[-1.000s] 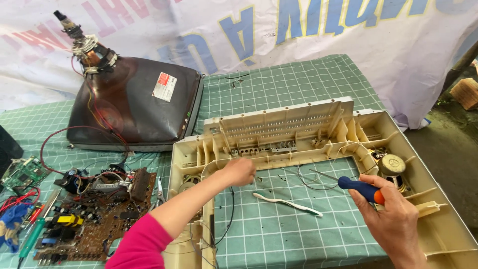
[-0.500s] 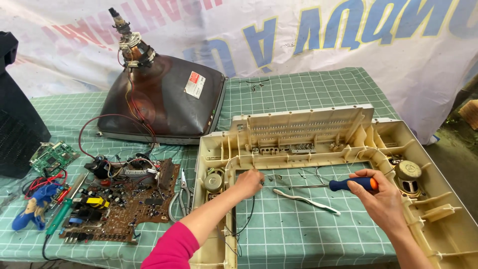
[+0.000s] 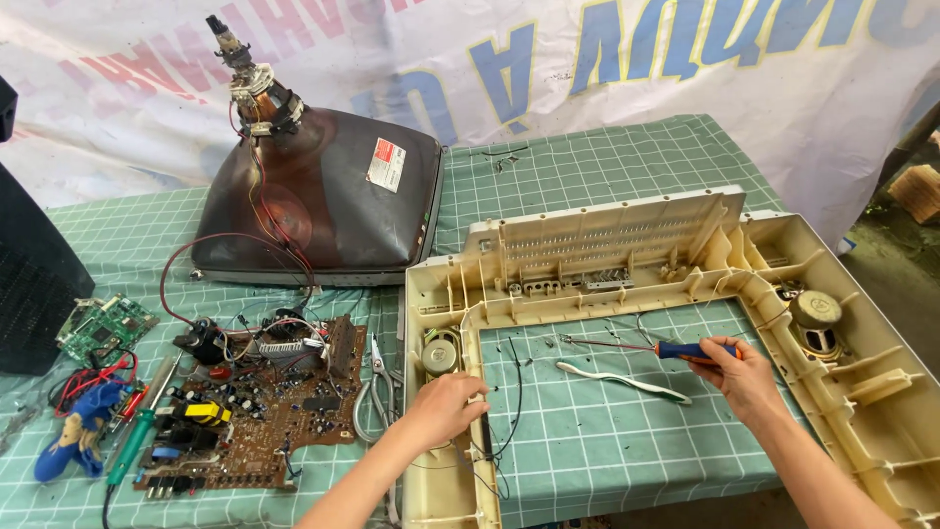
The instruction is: The person uses a screwdriver to remove screws from a beige plastic casing, then detaches a small metal component. They proceed to clean the component using a toothbrush, scrubbing its surface thoroughly.
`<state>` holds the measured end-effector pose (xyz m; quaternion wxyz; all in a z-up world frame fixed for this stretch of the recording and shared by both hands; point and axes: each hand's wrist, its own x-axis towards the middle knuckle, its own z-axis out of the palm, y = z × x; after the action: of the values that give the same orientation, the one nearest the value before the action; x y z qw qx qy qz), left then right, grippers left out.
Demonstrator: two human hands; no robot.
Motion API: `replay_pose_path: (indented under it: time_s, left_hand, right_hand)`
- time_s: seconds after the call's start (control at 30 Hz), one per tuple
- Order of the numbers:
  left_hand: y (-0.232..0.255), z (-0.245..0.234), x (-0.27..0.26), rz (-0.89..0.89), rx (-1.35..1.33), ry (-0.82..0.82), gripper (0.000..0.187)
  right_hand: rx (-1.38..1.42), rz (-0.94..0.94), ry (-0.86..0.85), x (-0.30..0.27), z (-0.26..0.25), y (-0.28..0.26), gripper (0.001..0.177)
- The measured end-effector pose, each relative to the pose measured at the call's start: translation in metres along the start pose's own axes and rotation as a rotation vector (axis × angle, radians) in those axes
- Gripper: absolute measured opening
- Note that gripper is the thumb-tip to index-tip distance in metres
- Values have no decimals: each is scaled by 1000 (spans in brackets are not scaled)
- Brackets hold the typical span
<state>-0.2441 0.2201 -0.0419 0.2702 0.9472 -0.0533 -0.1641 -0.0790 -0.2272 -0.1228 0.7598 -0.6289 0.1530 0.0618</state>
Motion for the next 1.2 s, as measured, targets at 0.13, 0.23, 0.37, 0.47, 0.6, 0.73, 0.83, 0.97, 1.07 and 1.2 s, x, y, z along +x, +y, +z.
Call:
replay_pose_path:
  time_s: [0.13,0.23,0.37,0.47,0.6,0.73,0.83,0.97,1.07,1.2]
  left_hand:
    - [-19,7,-8,86,-74,128,26]
    - [-15,13,-8,35,-54,103,28]
    - [-17,14,-9,52,-68,139,30]
    - [-17,13,-10,61,-53,147,29]
    - [-12,8,-12,48,-58,141,30]
    - [-8,3,-13,20,-54,114,30]
    - [-14,5,-10,55,-68,142,28]
    - [-18,7,-5,78,-77,165,27]
    - [-20,8,-4,57,-60,129,30]
    - [-20,9,-4,81,-58,158,28]
  right_hand:
    - [-275,-5,-2,8,-12,19,18]
    - [-833,-95,50,-3,0,10,26]
    - [-1304,-103,-13,18,12,4,34]
    - [-1525,-355,12,25,44,-14,25]
    - [-1426,-715,-151,56,96,-19,19]
    - [-1627,-814,-182,88,145,-13,23]
    - [-1710,-649,-236,108,171,-6,39]
    - [-1791,-504,-323,116,195,-12,37]
    - [-1884,-427,-398,109,209,-30,31]
    - [-2039,-345,-518,116,214,-39,32]
